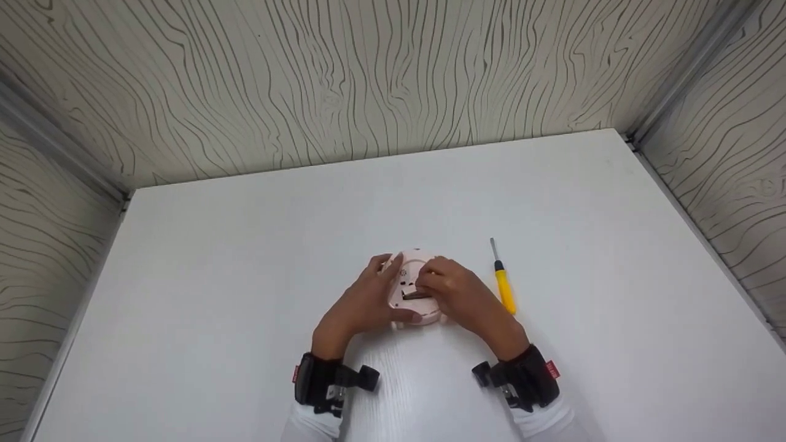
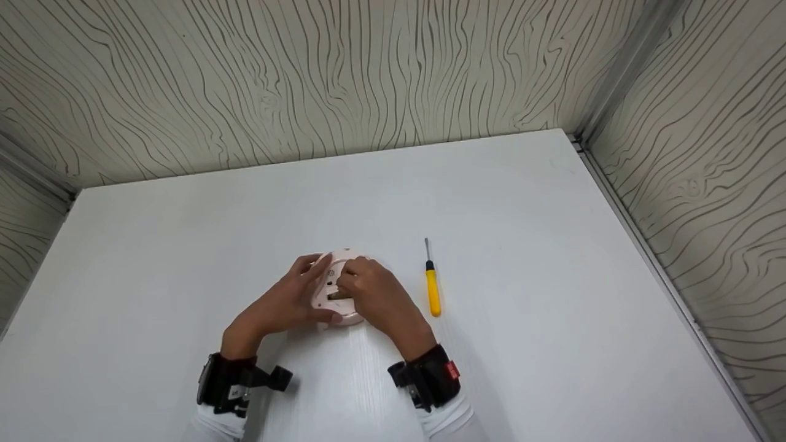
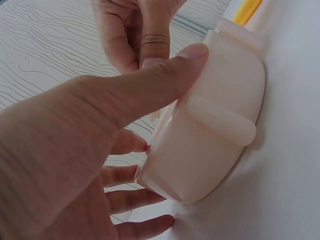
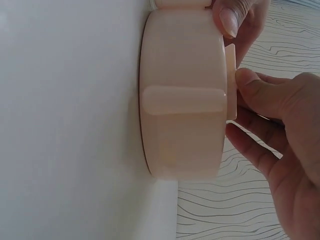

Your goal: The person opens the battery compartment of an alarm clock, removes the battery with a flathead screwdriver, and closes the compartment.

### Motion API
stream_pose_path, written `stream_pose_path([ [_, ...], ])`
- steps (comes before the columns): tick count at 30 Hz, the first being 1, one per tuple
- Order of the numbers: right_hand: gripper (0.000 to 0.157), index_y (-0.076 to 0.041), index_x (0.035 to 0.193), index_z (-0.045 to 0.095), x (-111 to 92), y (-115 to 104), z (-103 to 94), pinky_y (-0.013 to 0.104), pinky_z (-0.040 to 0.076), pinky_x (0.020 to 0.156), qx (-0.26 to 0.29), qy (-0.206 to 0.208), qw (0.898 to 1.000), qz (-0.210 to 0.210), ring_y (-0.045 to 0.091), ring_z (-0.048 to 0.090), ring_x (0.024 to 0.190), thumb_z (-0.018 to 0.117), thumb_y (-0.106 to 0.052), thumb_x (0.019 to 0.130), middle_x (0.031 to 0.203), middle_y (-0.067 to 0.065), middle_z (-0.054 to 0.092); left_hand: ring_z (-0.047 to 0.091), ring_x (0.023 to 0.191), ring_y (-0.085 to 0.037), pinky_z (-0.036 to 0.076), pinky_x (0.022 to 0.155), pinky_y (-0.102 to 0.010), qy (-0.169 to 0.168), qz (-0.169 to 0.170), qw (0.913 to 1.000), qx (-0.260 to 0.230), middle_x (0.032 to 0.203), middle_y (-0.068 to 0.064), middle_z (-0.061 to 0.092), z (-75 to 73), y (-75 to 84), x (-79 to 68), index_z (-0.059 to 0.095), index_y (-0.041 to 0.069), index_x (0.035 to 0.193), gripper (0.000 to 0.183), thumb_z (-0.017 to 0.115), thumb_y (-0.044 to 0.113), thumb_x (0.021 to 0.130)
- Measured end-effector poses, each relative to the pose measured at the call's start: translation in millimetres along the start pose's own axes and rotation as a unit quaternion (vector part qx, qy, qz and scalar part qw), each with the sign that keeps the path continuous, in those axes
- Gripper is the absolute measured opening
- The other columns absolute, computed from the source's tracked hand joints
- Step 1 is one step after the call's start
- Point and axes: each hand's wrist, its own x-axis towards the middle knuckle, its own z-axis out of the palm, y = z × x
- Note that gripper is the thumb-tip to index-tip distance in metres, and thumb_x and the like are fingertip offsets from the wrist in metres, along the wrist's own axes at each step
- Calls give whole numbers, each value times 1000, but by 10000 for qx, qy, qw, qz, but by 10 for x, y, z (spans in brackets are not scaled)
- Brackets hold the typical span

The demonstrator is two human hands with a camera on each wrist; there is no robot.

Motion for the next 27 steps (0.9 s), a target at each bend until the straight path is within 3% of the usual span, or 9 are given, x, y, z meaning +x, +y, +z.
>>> stream_pose_path([
  [15, 15, -4, 86, 71, -148, 315, -189, 29, 56, 76, -233, 293, 9988, 303, 19, 59, 86, 75, 7, 77, 89, 6, 62, 39, 140, -26, 41, 109, -43, -3, 0, 9999, 146, 158, -7, 26, 11, 0, 18, 21, 20, 156, 109, 81, 53, 72],
  [22, 9, -3, 82, 69, -311, 547, -335, 29, 56, 70, -241, 532, 9939, 940, 18, 58, 81, 73, 4, 80, 86, 7, 61, 37, 141, -27, 39, 111, -44, -21, -46, 9998, 187, 158, -7, 25, 6, 15, 15, 20, 20, 156, 109, 81, 53, 71],
  [27, 10, -2, 82, 70, -432, 681, -432, 32, 57, 72, -89, 450, 9887, 1426, 19, 59, 82, 72, 7, 80, 86, 8, 61, 38, 141, -26, 40, 111, -44, -21, -64, 9998, 203, 158, -6, 25, 11, 11, 14, 20, 21, 156, 109, 81, 53, 72],
])
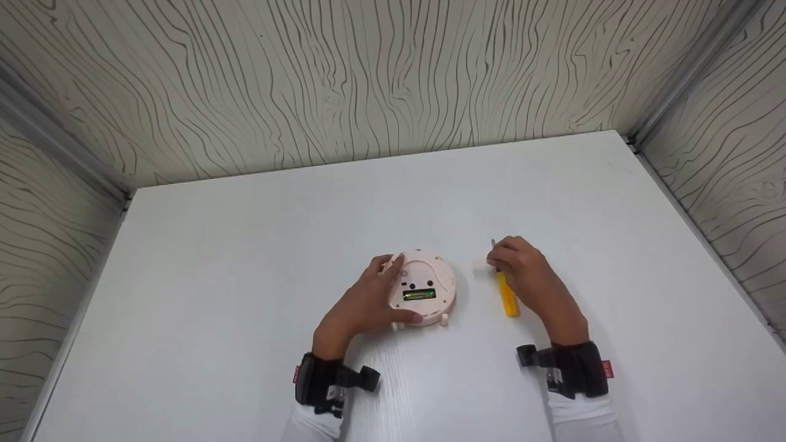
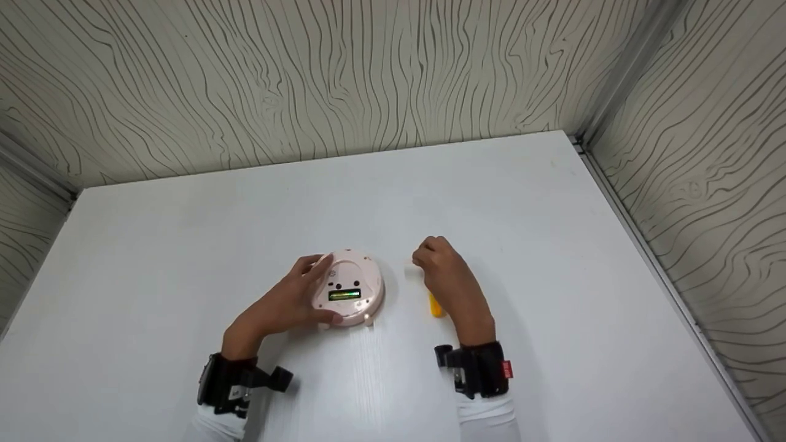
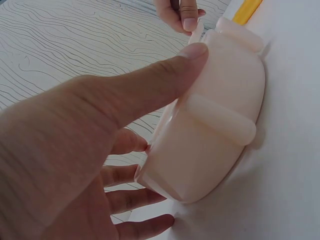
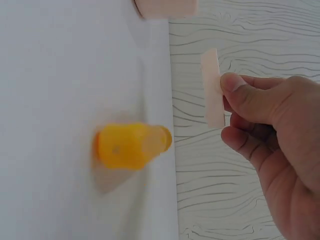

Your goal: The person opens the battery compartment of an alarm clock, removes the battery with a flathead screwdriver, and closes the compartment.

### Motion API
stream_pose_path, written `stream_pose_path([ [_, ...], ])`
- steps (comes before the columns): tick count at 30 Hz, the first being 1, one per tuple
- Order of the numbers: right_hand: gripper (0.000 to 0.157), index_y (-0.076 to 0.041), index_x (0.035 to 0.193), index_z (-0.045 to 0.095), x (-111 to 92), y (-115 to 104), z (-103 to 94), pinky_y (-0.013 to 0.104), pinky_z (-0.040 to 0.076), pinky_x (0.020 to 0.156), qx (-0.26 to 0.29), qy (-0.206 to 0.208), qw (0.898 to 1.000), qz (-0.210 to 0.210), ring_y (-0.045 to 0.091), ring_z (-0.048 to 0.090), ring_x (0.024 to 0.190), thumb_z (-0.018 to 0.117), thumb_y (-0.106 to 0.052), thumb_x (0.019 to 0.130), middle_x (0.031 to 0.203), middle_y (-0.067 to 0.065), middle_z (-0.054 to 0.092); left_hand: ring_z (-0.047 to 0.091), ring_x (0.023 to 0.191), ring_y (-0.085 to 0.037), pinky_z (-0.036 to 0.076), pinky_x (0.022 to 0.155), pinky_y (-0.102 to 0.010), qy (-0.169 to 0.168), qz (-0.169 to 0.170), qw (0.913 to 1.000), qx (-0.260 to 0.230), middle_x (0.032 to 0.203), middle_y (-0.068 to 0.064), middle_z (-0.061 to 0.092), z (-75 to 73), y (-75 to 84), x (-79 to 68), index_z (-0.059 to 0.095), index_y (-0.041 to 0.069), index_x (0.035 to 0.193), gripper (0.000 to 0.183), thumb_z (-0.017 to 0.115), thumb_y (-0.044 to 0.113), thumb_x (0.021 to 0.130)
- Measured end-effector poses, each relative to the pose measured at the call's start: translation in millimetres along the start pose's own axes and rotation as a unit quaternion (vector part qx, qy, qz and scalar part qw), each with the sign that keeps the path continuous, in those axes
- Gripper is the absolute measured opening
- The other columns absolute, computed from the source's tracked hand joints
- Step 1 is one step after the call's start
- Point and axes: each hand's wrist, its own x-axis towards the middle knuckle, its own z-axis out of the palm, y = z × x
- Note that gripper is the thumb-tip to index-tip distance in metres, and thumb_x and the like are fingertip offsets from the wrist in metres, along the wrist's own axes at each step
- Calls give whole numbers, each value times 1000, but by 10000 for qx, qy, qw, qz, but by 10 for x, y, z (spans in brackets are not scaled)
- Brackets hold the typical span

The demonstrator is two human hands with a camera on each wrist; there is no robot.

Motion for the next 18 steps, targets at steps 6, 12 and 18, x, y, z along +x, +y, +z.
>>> stream_pose_path([
  [6, 11, 0, 84, 72, -88, 152, -99, 35, 58, 73, -159, 70, 9991, 391, 21, 62, 82, 71, 10, 79, 86, 9, 63, 37, 141, -25, 40, 111, -43, -15, 16, 10000, 26, 158, -5, 25, 5, -16, 8, 20, 20, 156, 109, 81, 53, 72],
  [12, 11, 0, 85, 73, -164, 272, -177, 39, 58, 75, -330, 216, 9969, 678, 24, 65, 83, 72, 9, 79, 86, 10, 65, 37, 141, -25, 40, 111, -43, -24, 59, 10000, 59, 158, -5, 25, -3, -11, 7, 20, 19, 156, 109, 80, 53, 72],
  [18, 10, 2, 88, 73, -230, 369, -268, 43, 57, 77, -328, 119, 9934, 1090, 28, 65, 84, 69, 9, 82, 88, 13, 65, 38, 141, -25, 39, 111, -43, -40, 45, 10000, 9, 158, -5, 25, -6, -9, 2, 20, 20, 156, 109, 80, 54, 72],
])
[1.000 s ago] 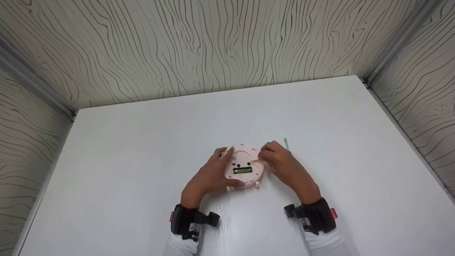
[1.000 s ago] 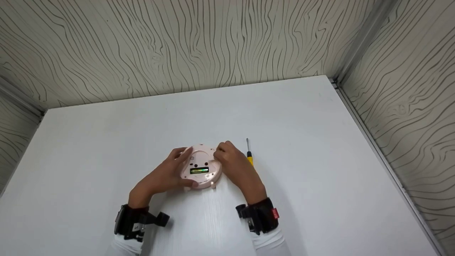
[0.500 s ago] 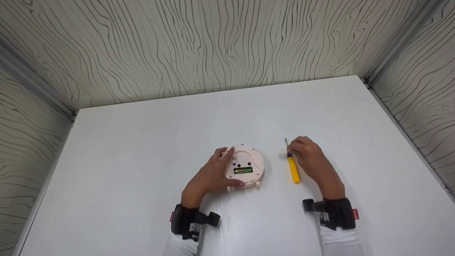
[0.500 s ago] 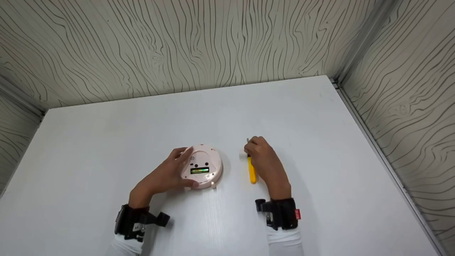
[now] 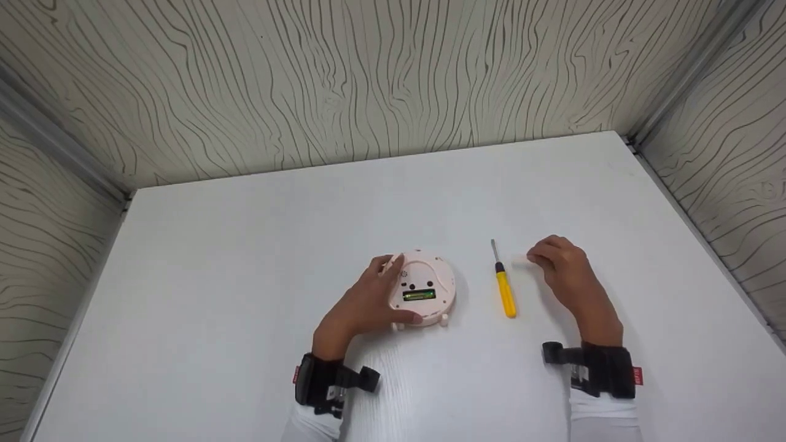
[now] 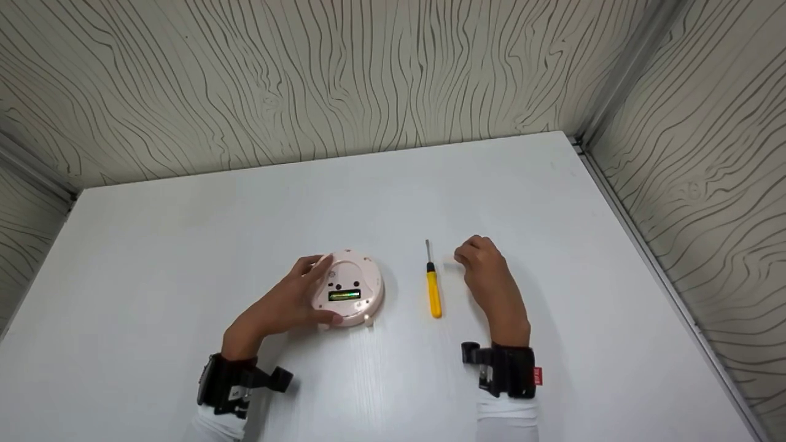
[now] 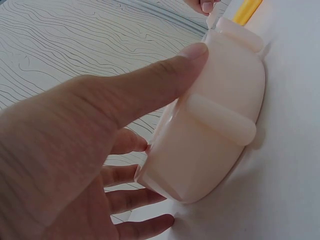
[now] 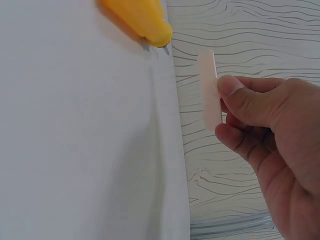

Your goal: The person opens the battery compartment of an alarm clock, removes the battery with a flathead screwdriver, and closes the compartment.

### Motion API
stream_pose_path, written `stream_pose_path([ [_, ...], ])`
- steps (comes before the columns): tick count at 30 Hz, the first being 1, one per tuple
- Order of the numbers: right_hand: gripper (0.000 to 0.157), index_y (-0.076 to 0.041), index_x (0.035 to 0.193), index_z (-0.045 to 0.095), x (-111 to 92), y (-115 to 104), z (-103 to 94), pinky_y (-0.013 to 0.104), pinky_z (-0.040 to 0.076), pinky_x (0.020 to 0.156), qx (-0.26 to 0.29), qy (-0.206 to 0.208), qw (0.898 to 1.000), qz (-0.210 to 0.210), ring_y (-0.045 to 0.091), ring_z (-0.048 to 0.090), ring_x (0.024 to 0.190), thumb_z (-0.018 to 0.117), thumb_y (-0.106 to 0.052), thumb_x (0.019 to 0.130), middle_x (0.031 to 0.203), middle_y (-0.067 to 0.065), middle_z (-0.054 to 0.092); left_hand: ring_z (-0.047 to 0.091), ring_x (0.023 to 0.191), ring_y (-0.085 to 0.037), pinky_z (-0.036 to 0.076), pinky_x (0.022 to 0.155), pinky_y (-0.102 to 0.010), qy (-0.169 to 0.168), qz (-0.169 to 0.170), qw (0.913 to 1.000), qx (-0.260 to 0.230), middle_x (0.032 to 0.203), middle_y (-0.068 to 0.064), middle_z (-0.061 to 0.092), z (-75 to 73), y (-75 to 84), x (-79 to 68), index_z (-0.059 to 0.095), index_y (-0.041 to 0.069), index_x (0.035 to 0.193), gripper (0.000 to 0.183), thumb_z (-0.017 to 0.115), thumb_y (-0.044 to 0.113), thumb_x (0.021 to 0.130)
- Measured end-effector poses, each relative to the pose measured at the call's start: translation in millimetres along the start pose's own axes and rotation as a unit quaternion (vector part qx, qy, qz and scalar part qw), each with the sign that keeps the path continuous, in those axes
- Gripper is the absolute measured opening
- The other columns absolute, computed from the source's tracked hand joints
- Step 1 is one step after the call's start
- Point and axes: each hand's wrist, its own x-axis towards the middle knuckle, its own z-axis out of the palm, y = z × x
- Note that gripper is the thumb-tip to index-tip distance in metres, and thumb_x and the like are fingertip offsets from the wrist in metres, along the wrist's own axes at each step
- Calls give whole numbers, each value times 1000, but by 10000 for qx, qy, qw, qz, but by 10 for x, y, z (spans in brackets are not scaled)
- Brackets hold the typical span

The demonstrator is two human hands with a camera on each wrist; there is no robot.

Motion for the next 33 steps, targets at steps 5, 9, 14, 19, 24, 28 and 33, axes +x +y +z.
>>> stream_pose_path([
  [5, 12, 3, 91, 73, -44, 95, -47, 47, 55, 81, -61, -120, 9991, 393, 32, 65, 87, 66, 10, 84, 91, 16, 66, 38, 140, -25, 39, 111, -44, 24, 11, 10000, -4, 158, -5, 25, 4, -2, 0, 20, 20, 156, 110, 80, 56, 71],
  [9, 13, 3, 91, 73, -80, 170, -51, 48, 55, 82, -88, -214, 9987, 443, 33, 64, 87, 66, 11, 83, 90, 16, 66, 39, 140, -25, 39, 111, -44, 32, -10, 10000, -21, 158, -5, 25, 6, -1, -2, 20, 20, 156, 110, 80, 55, 71],
  [14, 13, 2, 88, 73, -116, 243, -42, 45, 56, 78, -90, -393, 9982, 445, 30, 65, 83, 68, 11, 81, 86, 13, 67, 39, 139, -24, 40, 111, -43, 34, -18, 10000, -39, 158, -5, 25, 3, 1, -12, 20, 21, 156, 109, 81, 54, 71],
  [19, 12, 1, 86, 73, -147, 295, -61, 33, 55, 74, -24, -490, 9976, 495, 28, 65, 81, 69, 10, 80, 83, 11, 67, 40, 138, -23, 40, 110, -42, 40, -39, 10000, -64, 158, -4, 25, 2, 8, -17, 21, 22, 156, 109, 81, 54, 71],
  [24, 9, 2, 89, 73, -161, 312, -88, 30, 54, 76, 67, -729, 9945, 747, 28, 64, 83, 69, 7, 82, 85, 11, 67, 40, 139, -22, 40, 110, -42, 20, -73, 10000, -57, 159, -4, 25, 7, 12, -11, 21, 22, 156, 109, 81, 54, 71],
  [28, 11, 2, 94, 73, -149, 285, -131, 42, 54, 83, 185, -1134, 9855, 1248, 30, 62, 89, 67, 4, 86, 91, 14, 68, 40, 139, -23, 40, 110, -42, 25, -51, 10000, -15, 159, -5, 24, 10, 7, -3, 21, 22, 156, 109, 80, 54, 71],
  [33, 13, 3, 100, 72, -119, 238, -166, 46, 52, 86, 306, -1484, 9743, 1666, 31, 60, 92, 65, 2, 89, 98, 17, 66, 39, 140, -24, 40, 111, -43, 38, -16, 10000, 14, 158, -5, 25, 14, -5, 3, 20, 21, 156, 109, 80, 54, 71],
])
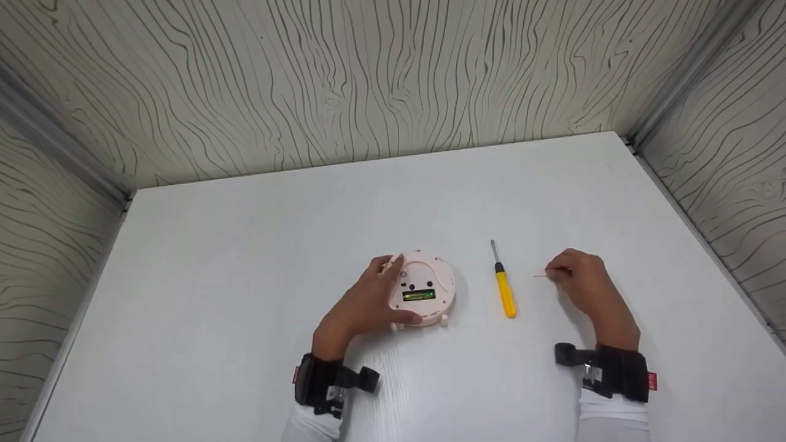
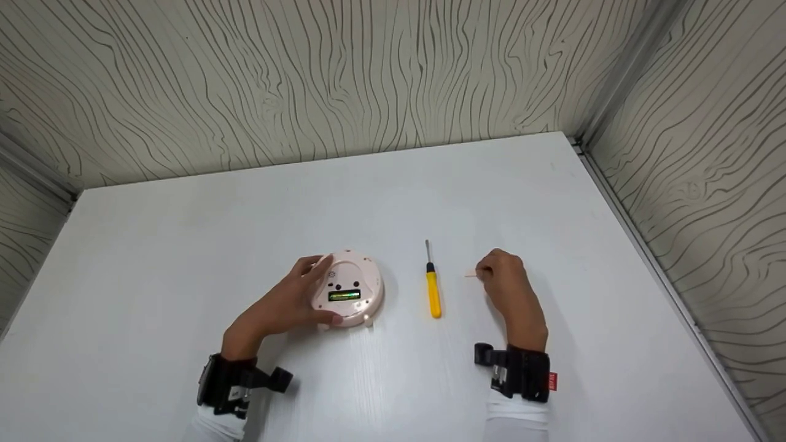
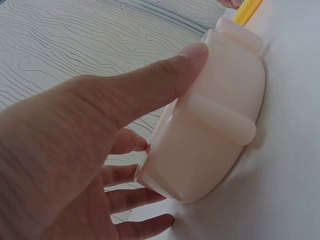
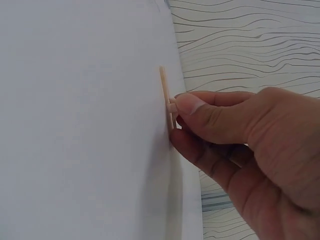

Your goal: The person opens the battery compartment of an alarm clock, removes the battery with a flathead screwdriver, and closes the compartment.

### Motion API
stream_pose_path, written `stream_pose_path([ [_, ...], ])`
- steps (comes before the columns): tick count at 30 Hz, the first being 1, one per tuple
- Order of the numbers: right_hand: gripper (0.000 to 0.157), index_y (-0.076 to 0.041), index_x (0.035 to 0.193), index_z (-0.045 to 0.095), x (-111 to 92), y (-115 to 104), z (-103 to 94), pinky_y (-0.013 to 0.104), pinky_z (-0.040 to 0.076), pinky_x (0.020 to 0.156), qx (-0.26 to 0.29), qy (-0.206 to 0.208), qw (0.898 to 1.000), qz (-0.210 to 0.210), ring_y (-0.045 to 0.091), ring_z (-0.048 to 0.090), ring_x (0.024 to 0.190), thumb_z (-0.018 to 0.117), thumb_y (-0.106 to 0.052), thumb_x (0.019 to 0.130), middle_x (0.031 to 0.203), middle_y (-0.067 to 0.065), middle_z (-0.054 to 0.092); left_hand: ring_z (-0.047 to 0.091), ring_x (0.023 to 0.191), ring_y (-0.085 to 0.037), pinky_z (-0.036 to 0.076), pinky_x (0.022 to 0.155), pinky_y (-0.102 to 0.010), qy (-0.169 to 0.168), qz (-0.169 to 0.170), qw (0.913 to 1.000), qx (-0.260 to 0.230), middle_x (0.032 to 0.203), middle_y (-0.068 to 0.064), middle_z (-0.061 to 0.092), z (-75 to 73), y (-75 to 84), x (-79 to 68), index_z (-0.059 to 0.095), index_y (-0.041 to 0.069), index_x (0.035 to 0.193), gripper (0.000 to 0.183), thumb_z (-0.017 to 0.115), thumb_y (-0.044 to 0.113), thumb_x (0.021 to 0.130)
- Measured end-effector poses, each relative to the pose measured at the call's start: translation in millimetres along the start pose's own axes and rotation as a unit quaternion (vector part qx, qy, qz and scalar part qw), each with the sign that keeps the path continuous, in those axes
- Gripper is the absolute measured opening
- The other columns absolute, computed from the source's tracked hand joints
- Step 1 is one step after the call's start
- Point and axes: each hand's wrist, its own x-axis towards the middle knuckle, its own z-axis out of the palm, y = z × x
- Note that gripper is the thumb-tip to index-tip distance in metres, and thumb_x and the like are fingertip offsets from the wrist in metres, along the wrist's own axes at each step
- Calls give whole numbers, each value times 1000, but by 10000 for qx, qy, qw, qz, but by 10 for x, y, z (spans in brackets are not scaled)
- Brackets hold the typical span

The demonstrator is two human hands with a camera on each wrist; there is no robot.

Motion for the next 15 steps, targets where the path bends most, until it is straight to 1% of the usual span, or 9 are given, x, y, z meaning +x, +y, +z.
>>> stream_pose_path([
  [6, 14, 3, 101, 71, 8, -23, -2, 42, 52, 83, -3, -118, 9998, 151, 30, 58, 90, 64, 1, 90, 100, 18, 65, 38, 141, -24, 39, 112, -42, -13, -56, 10000, -54, 159, -5, 24, -1, -8, -8, 20, 21, 156, 109, 81, 54, 71],
  [11, 16, 2, 105, 70, 0, -55, -13, 42, 53, 83, -94, -214, 9994, 265, 29, 57, 90, 63, -2, 91, 102, 18, 65, 39, 140, -24, 39, 111, -43, 0, -26, 10000, -53, 159, -5, 25, 2, -6, -1, 20, 21, 156, 110, 81, 54, 71],
  [15, 18, 1, 107, 70, -8, -122, -35, 32, 52, 75, -141, -146, 9996, 191, 26, 57, 88, 65, -6, 91, 100, 17, 66, 38, 141, -25, 39, 111, -43, 2, 23, 9999, -101, 158, -6, 25, -1, -2, 9, 20, 19, 156, 109, 80, 53, 72],
])
